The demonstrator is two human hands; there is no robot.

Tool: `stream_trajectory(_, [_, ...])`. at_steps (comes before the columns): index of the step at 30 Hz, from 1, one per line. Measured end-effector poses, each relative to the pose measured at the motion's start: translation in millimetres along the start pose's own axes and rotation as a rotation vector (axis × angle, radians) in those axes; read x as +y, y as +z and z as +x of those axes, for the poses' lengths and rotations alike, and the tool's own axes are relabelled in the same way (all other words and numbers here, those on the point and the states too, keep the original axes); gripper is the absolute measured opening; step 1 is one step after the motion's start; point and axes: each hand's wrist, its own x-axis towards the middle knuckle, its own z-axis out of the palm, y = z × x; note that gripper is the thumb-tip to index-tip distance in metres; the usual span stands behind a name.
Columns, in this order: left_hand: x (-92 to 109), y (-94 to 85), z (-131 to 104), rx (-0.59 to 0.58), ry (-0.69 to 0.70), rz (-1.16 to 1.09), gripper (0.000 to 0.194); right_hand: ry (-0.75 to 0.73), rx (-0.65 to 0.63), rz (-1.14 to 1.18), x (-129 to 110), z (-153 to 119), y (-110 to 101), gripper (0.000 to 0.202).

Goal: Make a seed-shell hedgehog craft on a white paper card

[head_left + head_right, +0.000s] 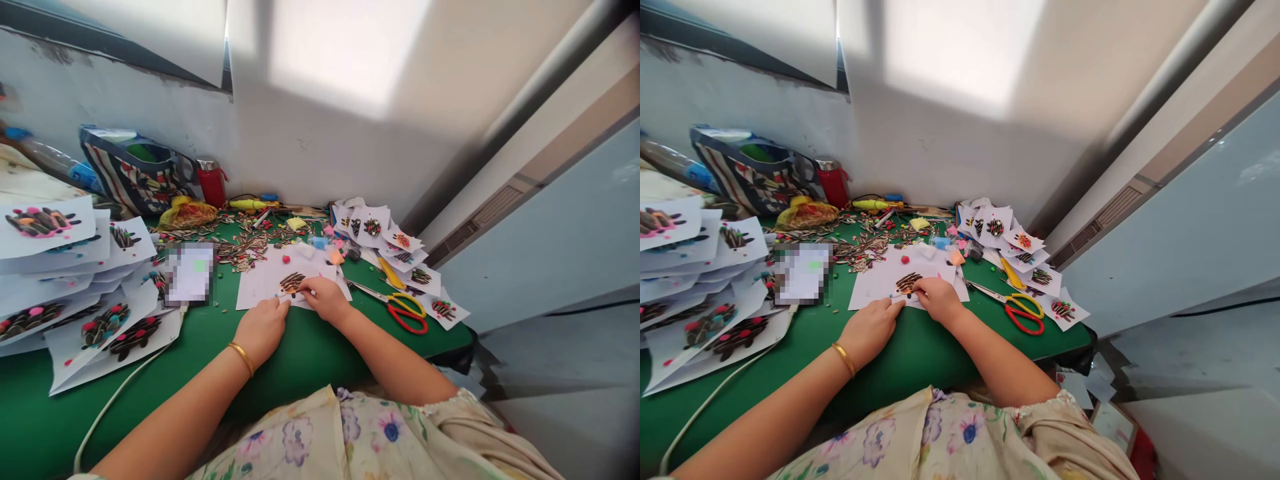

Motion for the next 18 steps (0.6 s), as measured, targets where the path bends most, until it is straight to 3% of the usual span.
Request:
stream_trajectory(6, [0,2.6,0,0.011,-0.001,-0.017,0.038,0.003,0.102,-0.049,-2,9,11,0.008])
stream_trajectory(18, [-1,1.4,1,-0.020,-0.016,-0.100,0.039,0.015,-0.053,-0.253,-8,16,11,0.014])
